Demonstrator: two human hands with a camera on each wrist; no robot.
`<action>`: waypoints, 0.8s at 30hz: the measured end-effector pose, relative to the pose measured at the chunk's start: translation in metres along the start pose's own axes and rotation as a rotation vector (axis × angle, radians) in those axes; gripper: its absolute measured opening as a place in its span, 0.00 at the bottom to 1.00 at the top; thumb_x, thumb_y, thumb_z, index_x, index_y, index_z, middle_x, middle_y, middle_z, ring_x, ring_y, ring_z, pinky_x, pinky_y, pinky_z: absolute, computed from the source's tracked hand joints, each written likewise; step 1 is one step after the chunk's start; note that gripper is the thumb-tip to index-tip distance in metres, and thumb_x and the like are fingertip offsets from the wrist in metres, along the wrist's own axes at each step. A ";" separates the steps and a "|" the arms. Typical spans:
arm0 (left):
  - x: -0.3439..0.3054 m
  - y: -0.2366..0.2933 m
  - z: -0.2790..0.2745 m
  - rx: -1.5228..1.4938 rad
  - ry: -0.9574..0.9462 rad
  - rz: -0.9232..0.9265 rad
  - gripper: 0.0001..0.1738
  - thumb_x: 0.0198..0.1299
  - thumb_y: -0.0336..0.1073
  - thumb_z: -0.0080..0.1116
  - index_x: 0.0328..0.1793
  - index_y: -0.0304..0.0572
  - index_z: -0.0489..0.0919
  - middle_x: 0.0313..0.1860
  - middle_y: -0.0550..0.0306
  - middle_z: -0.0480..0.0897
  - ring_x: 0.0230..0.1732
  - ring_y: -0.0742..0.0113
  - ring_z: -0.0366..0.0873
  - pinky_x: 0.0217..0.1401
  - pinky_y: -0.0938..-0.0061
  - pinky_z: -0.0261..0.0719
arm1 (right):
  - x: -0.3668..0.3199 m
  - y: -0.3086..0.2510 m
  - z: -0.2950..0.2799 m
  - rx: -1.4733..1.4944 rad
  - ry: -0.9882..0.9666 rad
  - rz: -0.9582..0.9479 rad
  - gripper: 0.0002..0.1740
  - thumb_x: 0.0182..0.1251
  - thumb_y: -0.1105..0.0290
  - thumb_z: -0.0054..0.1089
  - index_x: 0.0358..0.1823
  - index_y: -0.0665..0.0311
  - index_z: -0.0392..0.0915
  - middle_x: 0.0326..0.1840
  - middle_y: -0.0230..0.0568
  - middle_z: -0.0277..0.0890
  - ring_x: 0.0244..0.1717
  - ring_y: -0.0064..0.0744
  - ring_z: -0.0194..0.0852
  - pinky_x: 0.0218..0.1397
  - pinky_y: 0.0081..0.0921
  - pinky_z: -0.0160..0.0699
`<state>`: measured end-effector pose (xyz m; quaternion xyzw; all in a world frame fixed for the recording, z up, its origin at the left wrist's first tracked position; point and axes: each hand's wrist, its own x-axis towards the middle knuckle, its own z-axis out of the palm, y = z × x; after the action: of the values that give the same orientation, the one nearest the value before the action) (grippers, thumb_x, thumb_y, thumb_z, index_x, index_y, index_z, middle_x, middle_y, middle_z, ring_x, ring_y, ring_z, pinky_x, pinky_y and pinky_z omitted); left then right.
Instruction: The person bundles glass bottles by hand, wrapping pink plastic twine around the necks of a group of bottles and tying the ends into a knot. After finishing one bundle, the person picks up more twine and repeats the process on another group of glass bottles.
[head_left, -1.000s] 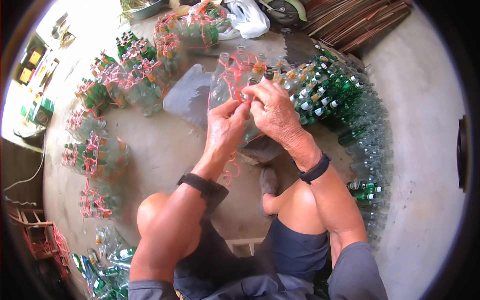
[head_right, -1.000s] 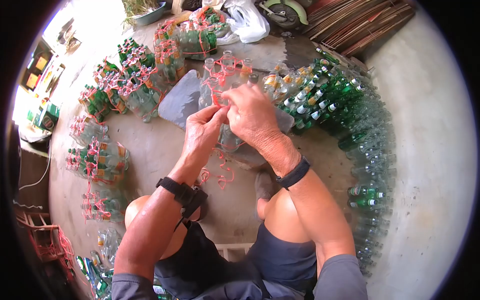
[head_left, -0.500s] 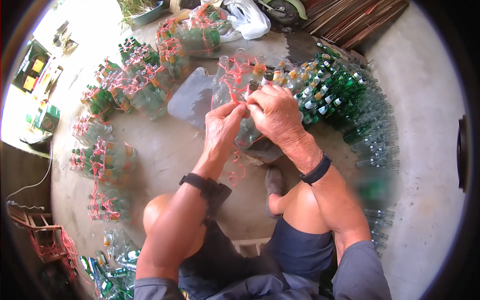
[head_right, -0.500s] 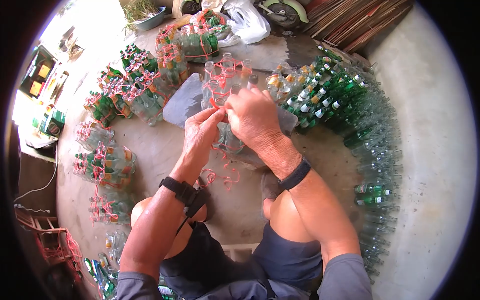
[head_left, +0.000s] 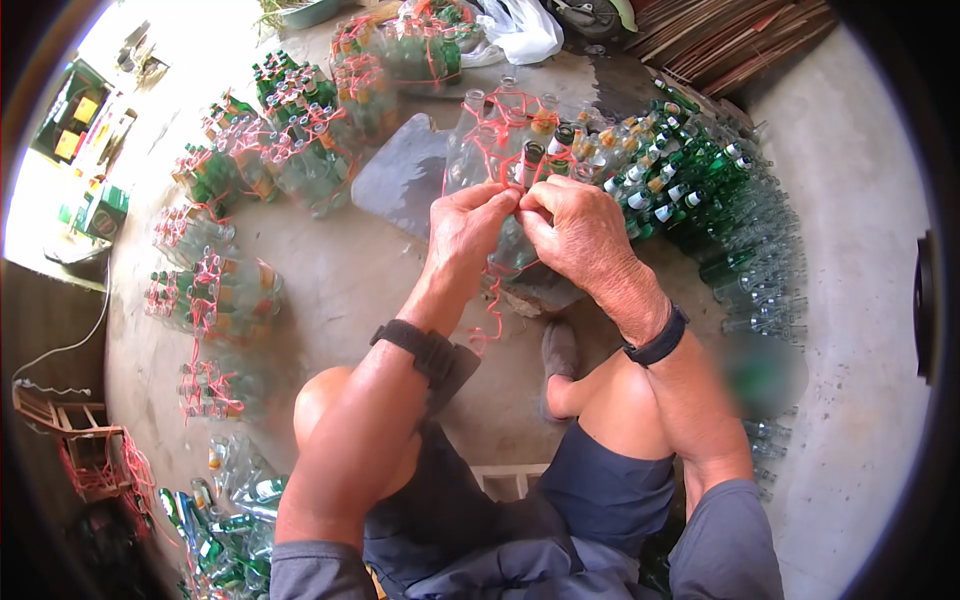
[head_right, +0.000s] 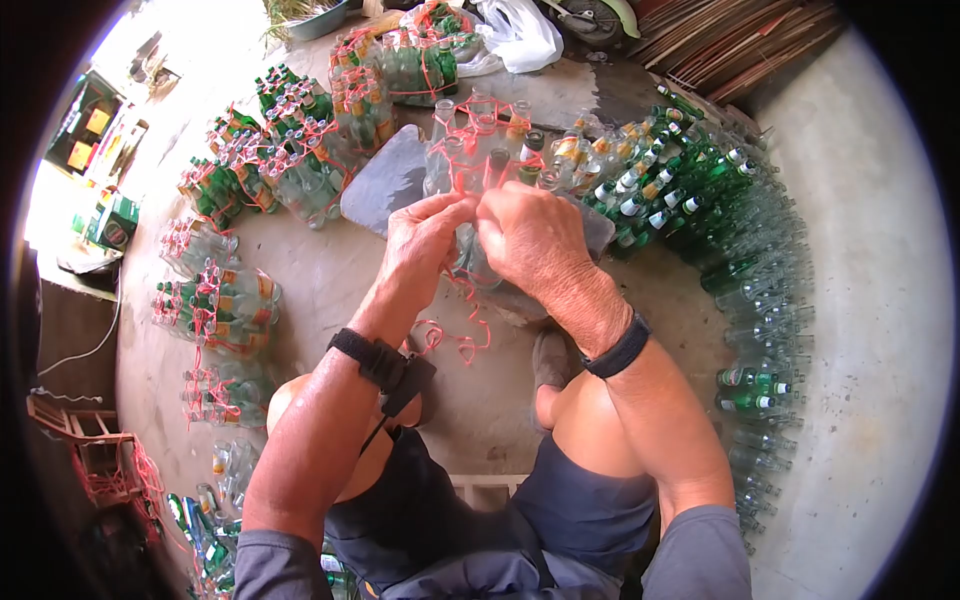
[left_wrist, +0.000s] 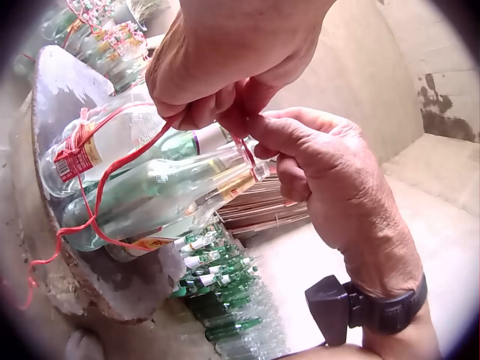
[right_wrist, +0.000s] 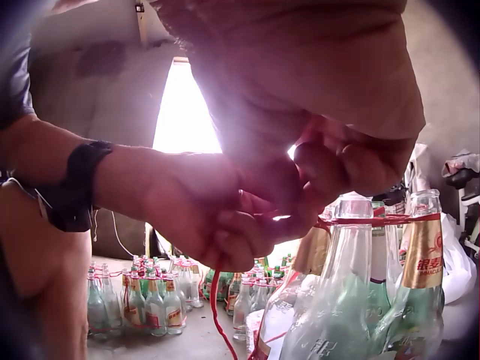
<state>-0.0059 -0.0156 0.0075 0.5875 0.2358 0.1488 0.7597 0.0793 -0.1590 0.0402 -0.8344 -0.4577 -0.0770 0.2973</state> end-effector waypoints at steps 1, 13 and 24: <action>0.001 -0.001 0.000 0.000 0.001 -0.001 0.15 0.69 0.39 0.71 0.55 0.35 0.91 0.23 0.69 0.78 0.19 0.81 0.67 0.22 0.80 0.63 | 0.000 0.000 0.000 -0.014 -0.011 -0.009 0.08 0.67 0.64 0.66 0.34 0.61 0.85 0.36 0.48 0.84 0.41 0.59 0.87 0.45 0.53 0.85; 0.007 -0.003 -0.003 0.258 -0.001 0.178 0.12 0.71 0.34 0.69 0.51 0.32 0.91 0.24 0.65 0.82 0.21 0.79 0.74 0.24 0.78 0.72 | 0.003 0.006 -0.011 -0.034 -0.077 -0.036 0.08 0.68 0.66 0.63 0.35 0.62 0.84 0.36 0.52 0.84 0.41 0.61 0.87 0.46 0.54 0.86; -0.011 -0.007 0.003 0.855 0.043 0.803 0.11 0.64 0.21 0.61 0.49 0.40 0.89 0.47 0.47 0.85 0.48 0.42 0.87 0.50 0.57 0.86 | 0.018 0.024 0.002 0.174 0.061 0.029 0.07 0.74 0.76 0.63 0.48 0.66 0.88 0.44 0.46 0.85 0.46 0.41 0.87 0.50 0.32 0.84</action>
<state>-0.0138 -0.0251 0.0029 0.8819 0.0492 0.3285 0.3347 0.1087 -0.1548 0.0353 -0.8092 -0.4414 -0.0581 0.3834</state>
